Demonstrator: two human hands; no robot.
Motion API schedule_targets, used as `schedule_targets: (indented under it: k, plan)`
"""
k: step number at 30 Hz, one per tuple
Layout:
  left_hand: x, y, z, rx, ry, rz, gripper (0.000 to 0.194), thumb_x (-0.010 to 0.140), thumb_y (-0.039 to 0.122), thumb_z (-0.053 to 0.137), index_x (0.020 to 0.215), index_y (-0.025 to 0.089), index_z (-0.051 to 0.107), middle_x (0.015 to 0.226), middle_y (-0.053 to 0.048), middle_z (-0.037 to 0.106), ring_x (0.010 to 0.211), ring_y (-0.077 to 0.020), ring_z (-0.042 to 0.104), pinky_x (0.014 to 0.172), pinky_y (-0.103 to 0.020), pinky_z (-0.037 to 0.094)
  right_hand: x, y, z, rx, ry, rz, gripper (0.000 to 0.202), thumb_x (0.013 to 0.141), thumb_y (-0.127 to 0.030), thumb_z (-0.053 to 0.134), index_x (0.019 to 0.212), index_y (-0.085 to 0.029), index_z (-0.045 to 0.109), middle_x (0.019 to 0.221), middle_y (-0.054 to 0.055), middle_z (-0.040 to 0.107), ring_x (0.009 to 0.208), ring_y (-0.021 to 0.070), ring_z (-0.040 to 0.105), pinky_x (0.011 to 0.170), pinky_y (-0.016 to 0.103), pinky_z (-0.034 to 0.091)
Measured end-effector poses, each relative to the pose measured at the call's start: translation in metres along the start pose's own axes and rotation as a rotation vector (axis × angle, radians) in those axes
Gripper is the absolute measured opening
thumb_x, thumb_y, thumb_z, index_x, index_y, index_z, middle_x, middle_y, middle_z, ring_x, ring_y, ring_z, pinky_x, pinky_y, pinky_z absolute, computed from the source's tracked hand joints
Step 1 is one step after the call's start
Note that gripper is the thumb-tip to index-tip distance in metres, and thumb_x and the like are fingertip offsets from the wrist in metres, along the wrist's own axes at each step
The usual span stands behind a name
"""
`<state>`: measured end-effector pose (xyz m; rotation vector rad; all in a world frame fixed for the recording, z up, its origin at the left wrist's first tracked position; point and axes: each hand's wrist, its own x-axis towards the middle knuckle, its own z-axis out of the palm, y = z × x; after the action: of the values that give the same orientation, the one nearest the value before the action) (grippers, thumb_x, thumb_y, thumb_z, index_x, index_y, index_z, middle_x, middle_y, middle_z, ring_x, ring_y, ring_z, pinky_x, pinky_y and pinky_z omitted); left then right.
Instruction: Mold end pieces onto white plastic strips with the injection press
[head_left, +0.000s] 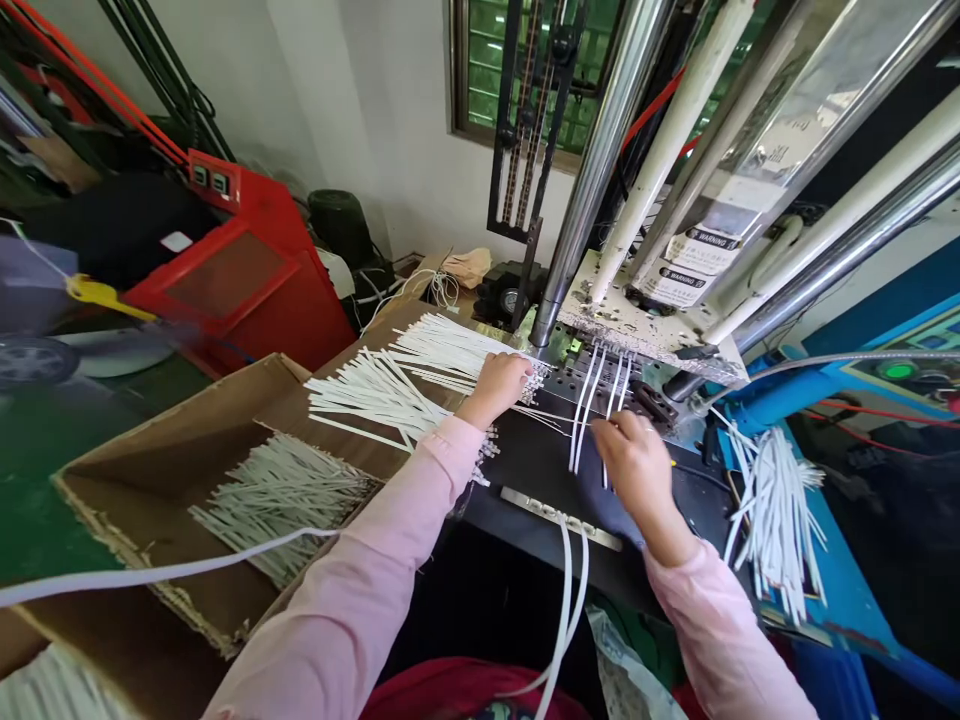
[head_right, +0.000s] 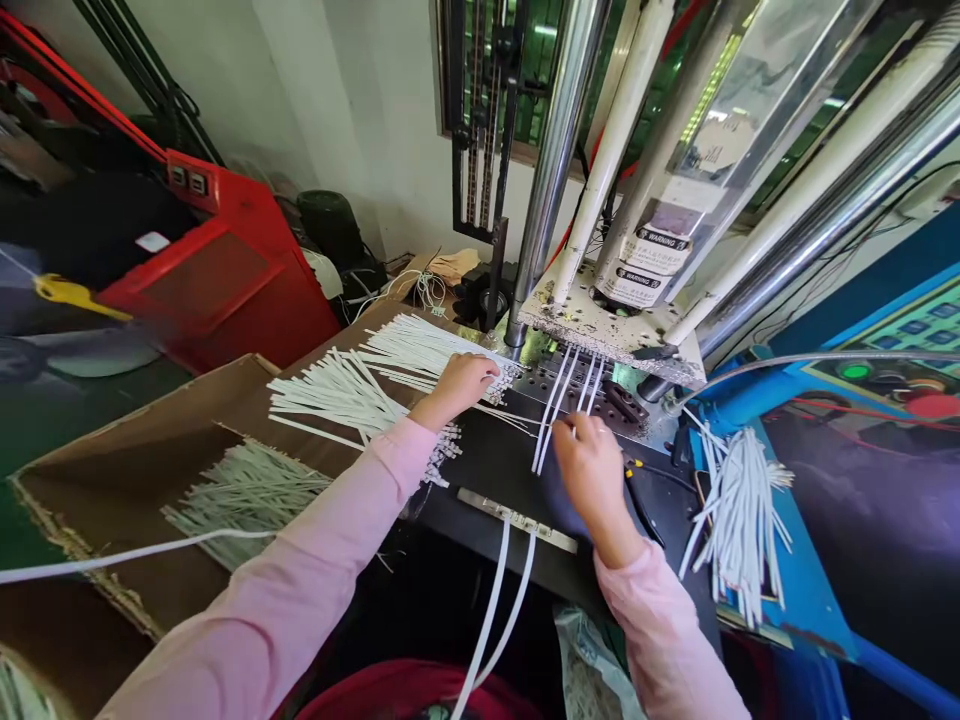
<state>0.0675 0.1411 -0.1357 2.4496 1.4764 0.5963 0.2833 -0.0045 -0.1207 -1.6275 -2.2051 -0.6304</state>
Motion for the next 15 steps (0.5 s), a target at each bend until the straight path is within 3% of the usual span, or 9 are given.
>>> schedule_targets:
  k: [3, 5, 7, 10, 15]
  plan:
    - [0.006, -0.001, 0.003, 0.028, -0.048, 0.105, 0.016, 0.089, 0.015, 0.06, 0.09, 0.02, 0.075, 0.102, -0.007, 0.074, 0.104, -0.0274, 0.064, 0.095, -0.042, 0.041, -0.035, 0.04, -0.021, 0.025, 0.395, 0.191, 0.011, 0.093, -0.022, 0.065, 0.098, -0.018, 0.074, 0.092, 0.007, 0.068, 0.084, 0.0205, 0.061, 0.08, 0.033, 0.047]
    - [0.005, 0.0, 0.004, 0.049, -0.064, 0.146, 0.016, 0.089, 0.014, 0.059, 0.087, 0.018, 0.075, 0.099, -0.009, 0.074, 0.102, -0.0278, 0.064, 0.094, -0.042, 0.041, -0.054, 0.057, -0.031, 0.045, 0.65, 0.411, 0.012, 0.091, -0.025, 0.068, 0.096, -0.016, 0.074, 0.088, 0.007, 0.069, 0.083, 0.0212, 0.063, 0.08, 0.035, 0.049]
    - [0.002, 0.003, 0.004, 0.061, -0.069, 0.187, 0.015, 0.09, 0.015, 0.059, 0.09, 0.017, 0.074, 0.101, -0.01, 0.072, 0.102, -0.0279, 0.063, 0.094, -0.042, 0.041, -0.068, 0.064, -0.038, 0.084, 0.812, 0.635, 0.016, 0.09, -0.029, 0.069, 0.097, -0.015, 0.074, 0.084, 0.006, 0.069, 0.077, 0.0212, 0.064, 0.076, 0.035, 0.05]
    - [-0.007, 0.013, 0.007, 0.057, -0.113, 0.296, 0.012, 0.091, 0.021, 0.063, 0.096, 0.02, 0.074, 0.103, -0.006, 0.072, 0.103, -0.0246, 0.063, 0.092, -0.038, 0.042, -0.079, 0.058, -0.043, 0.214, 0.823, 0.795, 0.023, 0.091, -0.036, 0.068, 0.096, -0.015, 0.073, 0.083, 0.007, 0.07, 0.075, 0.0222, 0.066, 0.074, 0.037, 0.052]
    - [-0.024, 0.039, 0.027, 0.065, -0.199, 0.459, 0.005, 0.087, 0.02, 0.069, 0.089, 0.022, 0.073, 0.094, -0.002, 0.071, 0.096, -0.0203, 0.064, 0.092, -0.034, 0.042, -0.086, 0.026, -0.043, 0.511, 0.518, 0.762, 0.024, 0.092, -0.041, 0.065, 0.097, -0.018, 0.072, 0.092, 0.009, 0.074, 0.086, 0.0247, 0.069, 0.082, 0.04, 0.055]
